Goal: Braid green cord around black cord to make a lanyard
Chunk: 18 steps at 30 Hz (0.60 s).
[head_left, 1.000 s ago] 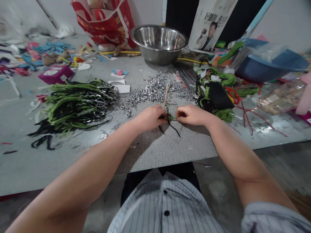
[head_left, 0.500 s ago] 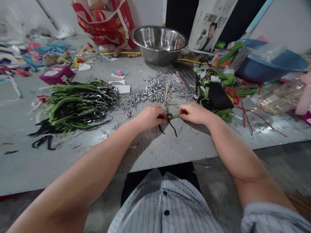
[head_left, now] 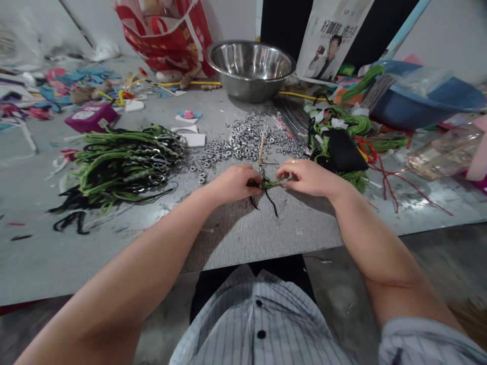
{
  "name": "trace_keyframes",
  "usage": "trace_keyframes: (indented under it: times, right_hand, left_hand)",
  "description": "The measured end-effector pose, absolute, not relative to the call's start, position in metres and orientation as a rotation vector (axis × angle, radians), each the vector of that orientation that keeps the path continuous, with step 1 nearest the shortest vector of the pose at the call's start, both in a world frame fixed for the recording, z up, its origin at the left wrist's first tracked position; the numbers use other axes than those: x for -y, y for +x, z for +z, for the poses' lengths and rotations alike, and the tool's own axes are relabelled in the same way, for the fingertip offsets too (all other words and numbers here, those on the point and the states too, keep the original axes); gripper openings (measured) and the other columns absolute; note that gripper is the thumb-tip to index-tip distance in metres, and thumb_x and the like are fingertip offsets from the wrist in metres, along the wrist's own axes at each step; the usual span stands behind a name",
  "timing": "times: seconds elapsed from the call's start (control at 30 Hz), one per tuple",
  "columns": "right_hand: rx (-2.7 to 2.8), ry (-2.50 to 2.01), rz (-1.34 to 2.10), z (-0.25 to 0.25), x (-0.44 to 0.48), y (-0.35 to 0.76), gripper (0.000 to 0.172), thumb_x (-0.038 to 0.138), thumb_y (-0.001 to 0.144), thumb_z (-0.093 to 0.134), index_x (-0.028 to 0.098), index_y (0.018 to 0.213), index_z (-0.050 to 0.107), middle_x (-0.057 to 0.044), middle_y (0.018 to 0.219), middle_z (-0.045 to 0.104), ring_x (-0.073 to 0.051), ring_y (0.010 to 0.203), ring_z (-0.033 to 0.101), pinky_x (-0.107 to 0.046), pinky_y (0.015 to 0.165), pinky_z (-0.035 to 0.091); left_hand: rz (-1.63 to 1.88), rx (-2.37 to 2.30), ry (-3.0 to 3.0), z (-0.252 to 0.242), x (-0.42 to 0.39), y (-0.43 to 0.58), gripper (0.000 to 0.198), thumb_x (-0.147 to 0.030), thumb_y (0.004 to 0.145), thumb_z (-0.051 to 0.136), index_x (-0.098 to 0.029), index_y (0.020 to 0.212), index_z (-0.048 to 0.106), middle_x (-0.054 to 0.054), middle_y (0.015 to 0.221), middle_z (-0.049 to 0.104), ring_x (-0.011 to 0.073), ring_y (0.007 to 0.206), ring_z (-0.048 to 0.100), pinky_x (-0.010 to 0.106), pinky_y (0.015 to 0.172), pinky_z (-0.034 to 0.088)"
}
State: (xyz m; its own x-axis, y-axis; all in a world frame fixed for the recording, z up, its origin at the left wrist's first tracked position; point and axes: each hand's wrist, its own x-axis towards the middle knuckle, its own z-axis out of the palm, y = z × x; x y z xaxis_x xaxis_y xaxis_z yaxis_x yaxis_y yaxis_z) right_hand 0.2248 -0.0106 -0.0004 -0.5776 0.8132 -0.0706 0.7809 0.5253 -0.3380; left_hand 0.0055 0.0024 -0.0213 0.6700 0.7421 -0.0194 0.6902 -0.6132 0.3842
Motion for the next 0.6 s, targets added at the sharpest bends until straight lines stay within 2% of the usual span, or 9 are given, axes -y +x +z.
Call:
trace_keyframes:
  times: [0.17,0.4,0.6]
  right_hand:
    - [2.878,-1.107,0.795,0.002,0.022,0.212,0.020,0.019,0.079,0.062,0.020,0.098,0.068,-0.004,0.089,0.060,-0.013,0.075,0.054,-0.026,0.069,0.037]
    - [2.966,-1.183,0.729,-0.002,0.033,0.195,0.010,0.019,0.083,0.054,0.020,0.083,0.064,-0.005,0.085,0.063,-0.016,0.074,0.054,-0.027,0.065,0.034]
    - [2.550,-1.156,0.701,-0.014,0.024,0.195,0.010,0.020,0.085,0.048,0.018,0.082,0.058,-0.004,0.084,0.060,-0.015,0.076,0.052,-0.027,0.071,0.036]
  left_hand:
    - [0.200,-1.141,2.550,-0.024,-0.003,0.007,0.020,-0.023,0.078,0.059,-0.017,0.094,0.069,0.004,0.087,0.060,0.0138,0.076,0.057,0.025,0.071,0.042]
    - [0.225,-1.138,2.587,-0.024,-0.002,0.007,0.018,-0.022,0.079,0.056,-0.017,0.091,0.069,0.004,0.084,0.061,0.0134,0.076,0.057,0.024,0.070,0.042]
    - [0.271,-1.085,2.598,-0.026,-0.003,0.005,0.015,-0.022,0.077,0.058,-0.018,0.087,0.069,0.002,0.079,0.061,0.0116,0.069,0.056,0.022,0.064,0.041]
